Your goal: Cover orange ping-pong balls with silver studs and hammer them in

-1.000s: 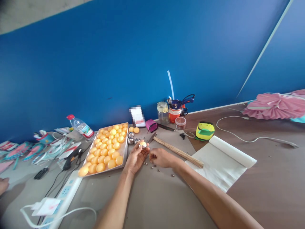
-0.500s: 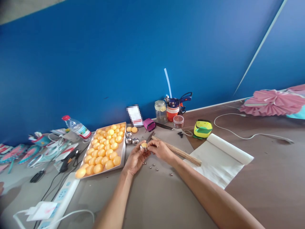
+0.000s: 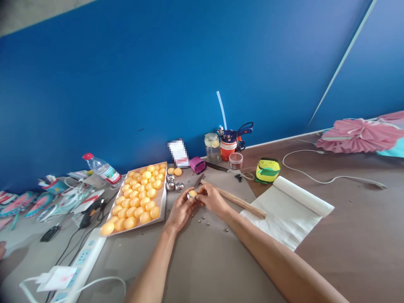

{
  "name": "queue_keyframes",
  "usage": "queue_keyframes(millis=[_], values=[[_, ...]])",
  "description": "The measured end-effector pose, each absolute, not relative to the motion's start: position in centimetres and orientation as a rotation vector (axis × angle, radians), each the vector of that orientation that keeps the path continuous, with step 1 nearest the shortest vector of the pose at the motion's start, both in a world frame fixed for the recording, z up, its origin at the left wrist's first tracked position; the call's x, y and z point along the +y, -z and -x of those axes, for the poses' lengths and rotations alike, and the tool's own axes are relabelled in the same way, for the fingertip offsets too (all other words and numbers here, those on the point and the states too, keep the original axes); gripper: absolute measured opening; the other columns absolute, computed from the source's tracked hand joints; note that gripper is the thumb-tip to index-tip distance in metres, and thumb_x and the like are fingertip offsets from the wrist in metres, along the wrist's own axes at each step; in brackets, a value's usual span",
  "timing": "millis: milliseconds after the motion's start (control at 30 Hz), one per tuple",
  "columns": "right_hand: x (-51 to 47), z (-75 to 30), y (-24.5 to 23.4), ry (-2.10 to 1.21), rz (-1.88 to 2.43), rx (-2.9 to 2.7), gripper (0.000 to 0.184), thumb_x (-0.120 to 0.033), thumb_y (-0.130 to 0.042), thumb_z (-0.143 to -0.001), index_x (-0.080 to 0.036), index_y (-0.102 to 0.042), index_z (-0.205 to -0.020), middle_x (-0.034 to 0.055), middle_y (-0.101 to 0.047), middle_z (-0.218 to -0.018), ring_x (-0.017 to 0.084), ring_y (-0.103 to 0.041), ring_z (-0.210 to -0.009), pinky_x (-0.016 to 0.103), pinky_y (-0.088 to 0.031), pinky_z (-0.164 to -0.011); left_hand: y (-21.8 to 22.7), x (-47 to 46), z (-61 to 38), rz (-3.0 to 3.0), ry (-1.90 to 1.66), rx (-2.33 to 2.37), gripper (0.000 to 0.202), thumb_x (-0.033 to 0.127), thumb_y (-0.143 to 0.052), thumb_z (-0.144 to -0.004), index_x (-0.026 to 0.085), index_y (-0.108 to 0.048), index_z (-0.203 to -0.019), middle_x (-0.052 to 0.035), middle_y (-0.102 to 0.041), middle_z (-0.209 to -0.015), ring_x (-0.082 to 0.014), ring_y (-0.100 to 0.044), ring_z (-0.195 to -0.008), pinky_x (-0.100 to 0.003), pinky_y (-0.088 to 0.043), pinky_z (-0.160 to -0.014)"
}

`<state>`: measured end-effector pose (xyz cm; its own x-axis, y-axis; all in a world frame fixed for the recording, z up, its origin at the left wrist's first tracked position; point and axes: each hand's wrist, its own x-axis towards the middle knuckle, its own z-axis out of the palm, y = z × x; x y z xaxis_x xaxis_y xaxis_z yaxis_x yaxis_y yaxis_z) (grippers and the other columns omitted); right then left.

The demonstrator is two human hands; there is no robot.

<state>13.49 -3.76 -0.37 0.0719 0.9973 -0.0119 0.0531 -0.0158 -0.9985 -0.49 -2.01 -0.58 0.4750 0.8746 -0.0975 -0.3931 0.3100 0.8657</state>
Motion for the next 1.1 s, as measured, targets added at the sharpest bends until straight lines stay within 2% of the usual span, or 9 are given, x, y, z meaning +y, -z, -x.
queue_keyframes(millis=[133,333,433,533,633,733,833,967,1100], values=[[-3.5,-14.2,0.1,-1.190,1.267,-1.230,0.012,-0.027,-0.053,-0.070,-0.018,-0.046,-0.066,-0.0063,-0.044,-0.050,0.008,-0.040,-0.047,0.021,-0.031,-0.048,0.2,-2.0,0.6,-0.824,-0.923,0.608,0.039,0.024,-0.069,-0.069,0.018,-0.057,-0.105,-0.0039,-0.064,-0.090,-0.0156,-0.061,-0.079,-0.034,-0.043,-0.083],[-3.9,-17.4,-0.9,-1.423,1.265,-1.713,0.017,-0.027,-0.059,-0.066,-0.018,-0.064,-0.080,-0.0030,-0.057,-0.065,0.009,-0.045,-0.056,0.020,-0.034,-0.053,-0.3,-1.3,1.4,-0.684,-0.980,0.529,0.039,0.022,-0.067,-0.071,0.019,-0.056,-0.109,-0.0066,-0.064,-0.099,-0.0149,-0.061,-0.083,-0.035,-0.042,-0.087],[-4.1,-17.6,-1.2,-1.358,1.304,-1.999,0.022,-0.024,-0.062,-0.062,-0.021,-0.067,-0.084,-0.0025,-0.062,-0.073,0.012,-0.051,-0.065,0.021,-0.037,-0.059,0.0,-1.0,1.6,-0.659,-0.987,0.509,0.038,0.020,-0.066,-0.072,0.020,-0.056,-0.108,-0.0054,-0.063,-0.100,-0.0134,-0.061,-0.080,-0.035,-0.043,-0.086],[-4.4,-16.6,-1.3,-1.230,1.333,-2.133,0.024,-0.021,-0.060,-0.062,-0.022,-0.067,-0.084,-0.0013,-0.064,-0.078,0.013,-0.054,-0.068,0.021,-0.038,-0.060,0.3,-0.9,1.6,-0.658,-0.995,0.516,0.039,0.019,-0.067,-0.071,0.020,-0.056,-0.108,-0.0028,-0.064,-0.090,-0.0120,-0.061,-0.075,-0.034,-0.044,-0.084],[-4.6,-15.5,-0.9,-1.087,1.377,-2.187,0.020,-0.016,-0.054,-0.064,-0.022,-0.067,-0.078,0.0002,-0.066,-0.081,0.014,-0.056,-0.070,0.022,-0.039,-0.063,0.4,-0.9,1.6,-0.664,-0.992,0.521,0.040,0.020,-0.068,-0.071,0.019,-0.057,-0.109,-0.0020,-0.063,-0.084,-0.0121,-0.060,-0.073,-0.033,-0.044,-0.083],[-4.8,-15.0,-0.5,-0.987,1.400,-2.218,0.017,-0.015,-0.049,-0.067,-0.021,-0.065,-0.068,0.0011,-0.066,-0.077,0.014,-0.056,-0.070,0.023,-0.039,-0.064,0.3,-1.0,1.6,-0.666,-0.990,0.517,0.040,0.021,-0.068,-0.071,0.020,-0.056,-0.109,-0.0028,-0.064,-0.088,-0.0125,-0.061,-0.074,-0.034,-0.044,-0.083],[-4.8,-15.1,-0.5,-0.971,1.369,-2.130,0.013,-0.015,-0.048,-0.068,-0.020,-0.060,-0.065,0.0013,-0.065,-0.072,0.014,-0.056,-0.067,0.023,-0.039,-0.064,0.2,-1.0,1.6,-0.655,-0.988,0.532,0.039,0.022,-0.067,-0.071,0.021,-0.056,-0.108,-0.0036,-0.064,-0.092,-0.0125,-0.061,-0.075,-0.034,-0.044,-0.083],[-4.5,-15.3,-1.0,-1.192,1.307,-1.706,0.011,-0.018,-0.043,-0.075,-0.019,-0.053,-0.072,-0.0019,-0.059,-0.055,0.011,-0.054,-0.052,0.022,-0.039,-0.055,0.1,-1.0,1.6,-0.652,-0.969,0.546,0.034,0.023,-0.066,-0.073,0.020,-0.056,-0.105,-0.0047,-0.064,-0.095,-0.0133,-0.061,-0.078,-0.033,-0.044,-0.084],[-4.1,-15.4,-1.1,-1.316,1.169,-1.288,0.011,-0.027,-0.050,-0.077,-0.018,-0.048,-0.072,-0.0059,-0.052,-0.052,0.006,-0.044,-0.039,0.020,-0.033,-0.046,0.1,-0.9,1.5,-0.666,-0.952,0.541,0.032,0.022,-0.065,-0.073,0.020,-0.055,-0.103,-0.0041,-0.065,-0.092,-0.0134,-0.062,-0.078,-0.032,-0.044,-0.082]])
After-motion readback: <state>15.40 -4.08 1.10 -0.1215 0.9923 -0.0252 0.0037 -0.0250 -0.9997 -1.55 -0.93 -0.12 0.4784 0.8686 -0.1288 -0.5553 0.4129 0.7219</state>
